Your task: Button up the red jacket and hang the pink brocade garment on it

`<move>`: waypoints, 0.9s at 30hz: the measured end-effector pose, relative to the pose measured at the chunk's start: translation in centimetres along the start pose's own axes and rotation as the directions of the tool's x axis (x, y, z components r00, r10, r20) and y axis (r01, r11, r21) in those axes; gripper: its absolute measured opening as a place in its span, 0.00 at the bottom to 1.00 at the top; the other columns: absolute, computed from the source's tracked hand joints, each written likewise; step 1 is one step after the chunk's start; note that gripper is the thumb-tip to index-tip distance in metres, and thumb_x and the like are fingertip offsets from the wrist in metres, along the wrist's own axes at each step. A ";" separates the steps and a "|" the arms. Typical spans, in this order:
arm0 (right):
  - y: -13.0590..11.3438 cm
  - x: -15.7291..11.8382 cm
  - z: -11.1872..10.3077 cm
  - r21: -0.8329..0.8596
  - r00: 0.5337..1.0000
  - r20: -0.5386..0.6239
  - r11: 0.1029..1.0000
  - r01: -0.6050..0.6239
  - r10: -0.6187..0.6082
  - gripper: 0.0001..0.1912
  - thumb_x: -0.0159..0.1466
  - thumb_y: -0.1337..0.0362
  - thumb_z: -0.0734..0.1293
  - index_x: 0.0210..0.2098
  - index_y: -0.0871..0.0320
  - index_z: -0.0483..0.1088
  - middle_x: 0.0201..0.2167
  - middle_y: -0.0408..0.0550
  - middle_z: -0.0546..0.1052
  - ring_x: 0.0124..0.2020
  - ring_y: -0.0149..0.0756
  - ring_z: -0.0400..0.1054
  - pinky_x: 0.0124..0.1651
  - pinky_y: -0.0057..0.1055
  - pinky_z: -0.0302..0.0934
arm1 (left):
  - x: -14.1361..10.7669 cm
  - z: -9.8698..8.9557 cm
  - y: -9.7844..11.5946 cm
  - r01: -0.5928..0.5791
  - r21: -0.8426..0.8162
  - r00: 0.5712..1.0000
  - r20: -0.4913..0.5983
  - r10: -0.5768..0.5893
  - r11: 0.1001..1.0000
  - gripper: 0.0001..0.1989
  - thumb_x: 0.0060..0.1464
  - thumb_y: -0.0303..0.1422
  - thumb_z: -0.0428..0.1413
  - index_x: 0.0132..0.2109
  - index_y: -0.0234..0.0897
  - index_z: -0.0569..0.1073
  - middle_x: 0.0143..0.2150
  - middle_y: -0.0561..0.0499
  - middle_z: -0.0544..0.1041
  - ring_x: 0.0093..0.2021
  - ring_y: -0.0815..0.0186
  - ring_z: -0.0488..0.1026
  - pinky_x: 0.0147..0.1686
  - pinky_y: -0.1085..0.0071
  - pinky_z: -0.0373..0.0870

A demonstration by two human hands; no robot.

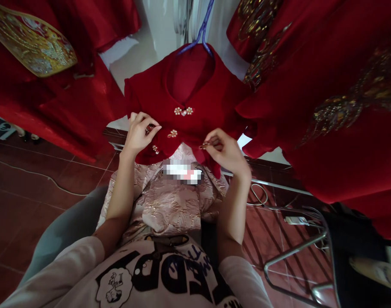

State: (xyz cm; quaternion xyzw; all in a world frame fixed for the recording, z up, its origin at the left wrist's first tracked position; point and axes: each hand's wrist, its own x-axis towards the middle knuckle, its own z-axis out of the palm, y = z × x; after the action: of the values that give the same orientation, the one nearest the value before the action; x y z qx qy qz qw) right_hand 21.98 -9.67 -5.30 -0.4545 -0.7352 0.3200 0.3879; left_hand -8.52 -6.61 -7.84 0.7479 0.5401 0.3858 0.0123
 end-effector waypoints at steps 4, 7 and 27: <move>1.9 -0.9 -3.4 -0.070 0.973 -0.228 0.997 -0.039 0.022 0.07 0.55 0.60 0.68 0.34 0.53 0.70 0.31 0.46 0.76 0.34 0.38 0.72 0.39 0.38 0.67 | 1.0 -0.1 2.7 -0.047 -0.018 0.999 -0.014 0.047 0.999 0.13 0.70 0.43 0.52 0.45 0.42 0.76 0.52 0.44 0.74 0.57 0.49 0.68 0.63 0.45 0.64; 2.7 -1.5 -5.0 -0.070 0.947 -0.318 0.995 -0.076 0.050 0.08 0.54 0.59 0.68 0.34 0.51 0.69 0.31 0.46 0.77 0.34 0.39 0.72 0.38 0.38 0.67 | 2.8 -0.1 5.2 -0.136 -0.025 0.990 0.031 0.137 0.990 0.12 0.70 0.41 0.52 0.50 0.42 0.76 0.57 0.42 0.72 0.61 0.45 0.65 0.65 0.42 0.61; 0.4 -1.2 -2.9 -0.115 0.940 -0.342 0.992 -0.043 0.001 0.06 0.61 0.60 0.69 0.37 0.53 0.71 0.38 0.51 0.80 0.40 0.41 0.76 0.44 0.41 0.73 | 9.9 0.6 5.1 -0.215 -0.123 0.900 0.361 0.246 0.969 0.08 0.62 0.38 0.56 0.43 0.41 0.76 0.41 0.48 0.76 0.58 0.46 0.73 0.71 0.31 0.52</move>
State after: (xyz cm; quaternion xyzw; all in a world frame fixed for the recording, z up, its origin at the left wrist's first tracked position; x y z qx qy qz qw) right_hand 25.02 -10.28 -4.50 -0.5340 -0.6698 0.1956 0.4775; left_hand -2.88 -0.42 -0.49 0.8650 0.4196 0.2566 0.0990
